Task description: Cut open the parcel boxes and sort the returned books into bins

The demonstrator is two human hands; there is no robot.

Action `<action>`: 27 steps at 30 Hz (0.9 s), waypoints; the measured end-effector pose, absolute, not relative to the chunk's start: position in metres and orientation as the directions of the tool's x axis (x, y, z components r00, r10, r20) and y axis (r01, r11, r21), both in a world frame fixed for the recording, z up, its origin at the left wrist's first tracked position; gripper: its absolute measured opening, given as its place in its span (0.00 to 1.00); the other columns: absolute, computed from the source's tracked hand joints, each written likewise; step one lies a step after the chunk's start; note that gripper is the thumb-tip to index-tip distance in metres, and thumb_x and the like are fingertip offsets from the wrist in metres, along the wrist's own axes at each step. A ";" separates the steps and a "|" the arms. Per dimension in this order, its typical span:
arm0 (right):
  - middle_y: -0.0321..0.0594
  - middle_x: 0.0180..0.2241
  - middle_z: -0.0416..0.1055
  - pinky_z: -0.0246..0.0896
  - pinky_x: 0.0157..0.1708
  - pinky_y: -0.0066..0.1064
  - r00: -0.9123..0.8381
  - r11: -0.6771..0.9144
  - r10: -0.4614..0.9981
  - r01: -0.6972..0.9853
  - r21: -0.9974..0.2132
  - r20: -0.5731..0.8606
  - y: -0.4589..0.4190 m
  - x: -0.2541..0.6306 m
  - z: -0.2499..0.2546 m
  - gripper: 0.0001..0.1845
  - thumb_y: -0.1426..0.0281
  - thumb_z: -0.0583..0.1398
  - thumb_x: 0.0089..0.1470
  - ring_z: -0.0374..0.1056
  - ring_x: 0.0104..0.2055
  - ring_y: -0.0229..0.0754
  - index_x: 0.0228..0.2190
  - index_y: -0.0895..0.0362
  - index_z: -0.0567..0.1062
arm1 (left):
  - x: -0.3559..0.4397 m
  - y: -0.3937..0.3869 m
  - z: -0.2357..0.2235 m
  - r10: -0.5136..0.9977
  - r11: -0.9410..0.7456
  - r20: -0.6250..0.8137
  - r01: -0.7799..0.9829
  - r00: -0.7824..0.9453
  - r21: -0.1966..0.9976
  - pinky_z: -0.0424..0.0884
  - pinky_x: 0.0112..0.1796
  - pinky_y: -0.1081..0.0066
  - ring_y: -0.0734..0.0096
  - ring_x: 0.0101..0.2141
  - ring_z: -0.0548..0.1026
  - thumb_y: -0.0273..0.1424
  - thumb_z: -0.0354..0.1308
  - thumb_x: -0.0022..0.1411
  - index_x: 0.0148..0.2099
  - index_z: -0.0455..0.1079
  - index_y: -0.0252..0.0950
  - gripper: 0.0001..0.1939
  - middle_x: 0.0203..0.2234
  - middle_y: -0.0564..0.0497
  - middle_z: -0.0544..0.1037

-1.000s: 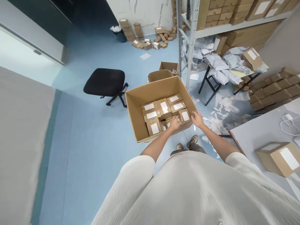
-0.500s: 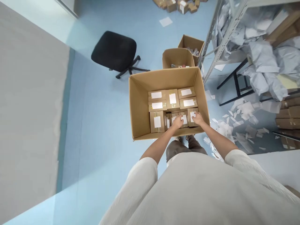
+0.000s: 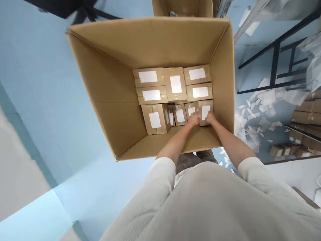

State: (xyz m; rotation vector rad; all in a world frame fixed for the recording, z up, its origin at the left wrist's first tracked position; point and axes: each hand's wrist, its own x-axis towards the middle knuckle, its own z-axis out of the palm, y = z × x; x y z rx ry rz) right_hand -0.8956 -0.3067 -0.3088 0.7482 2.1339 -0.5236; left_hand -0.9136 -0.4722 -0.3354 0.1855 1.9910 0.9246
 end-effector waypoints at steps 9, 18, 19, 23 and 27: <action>0.66 0.68 0.66 0.63 0.69 0.62 -0.503 0.699 0.357 0.702 -0.132 -0.787 -0.297 -0.874 -0.357 0.34 0.64 0.65 0.61 0.64 0.71 0.65 0.65 0.60 0.69 | -0.894 -0.456 -0.384 0.612 0.677 -0.628 -0.093 -0.481 0.731 0.35 0.76 0.31 0.35 0.81 0.42 0.31 0.63 0.66 0.84 0.51 0.39 0.48 0.83 0.41 0.48; 0.67 0.73 0.56 0.59 0.70 0.65 -0.471 0.635 0.456 0.766 -0.095 -0.756 -0.306 -0.873 -0.354 0.49 0.70 0.63 0.56 0.59 0.72 0.68 0.75 0.62 0.56 | -0.883 -0.480 -0.382 0.549 0.723 -0.674 -0.124 -0.494 0.680 0.29 0.76 0.31 0.30 0.80 0.44 0.27 0.66 0.63 0.84 0.54 0.44 0.51 0.83 0.47 0.48; 0.66 0.73 0.55 0.59 0.70 0.64 -0.465 0.631 0.470 0.771 -0.083 -0.750 -0.307 -0.873 -0.353 0.49 0.70 0.63 0.56 0.59 0.72 0.68 0.75 0.61 0.55 | -0.883 -0.480 -0.381 0.540 0.728 -0.682 -0.133 -0.493 0.672 0.29 0.76 0.31 0.30 0.80 0.45 0.27 0.67 0.63 0.84 0.54 0.44 0.51 0.83 0.47 0.48; 0.63 0.72 0.58 0.63 0.68 0.61 -0.460 0.622 0.487 0.779 -0.075 -0.742 -0.304 -0.873 -0.353 0.46 0.68 0.63 0.57 0.61 0.70 0.68 0.73 0.59 0.59 | -0.883 -0.475 -0.379 0.512 0.720 -0.682 -0.172 -0.522 0.672 0.38 0.77 0.34 0.32 0.80 0.46 0.27 0.67 0.63 0.84 0.50 0.42 0.52 0.83 0.43 0.47; 0.63 0.67 0.62 0.64 0.67 0.59 -0.497 0.619 0.488 0.776 -0.117 -0.718 -0.299 -0.872 -0.361 0.43 0.68 0.64 0.56 0.64 0.67 0.69 0.70 0.61 0.63 | -0.884 -0.464 -0.385 0.408 0.620 -0.669 -0.349 -0.621 0.702 0.55 0.76 0.42 0.38 0.79 0.53 0.27 0.65 0.63 0.85 0.42 0.39 0.55 0.82 0.37 0.50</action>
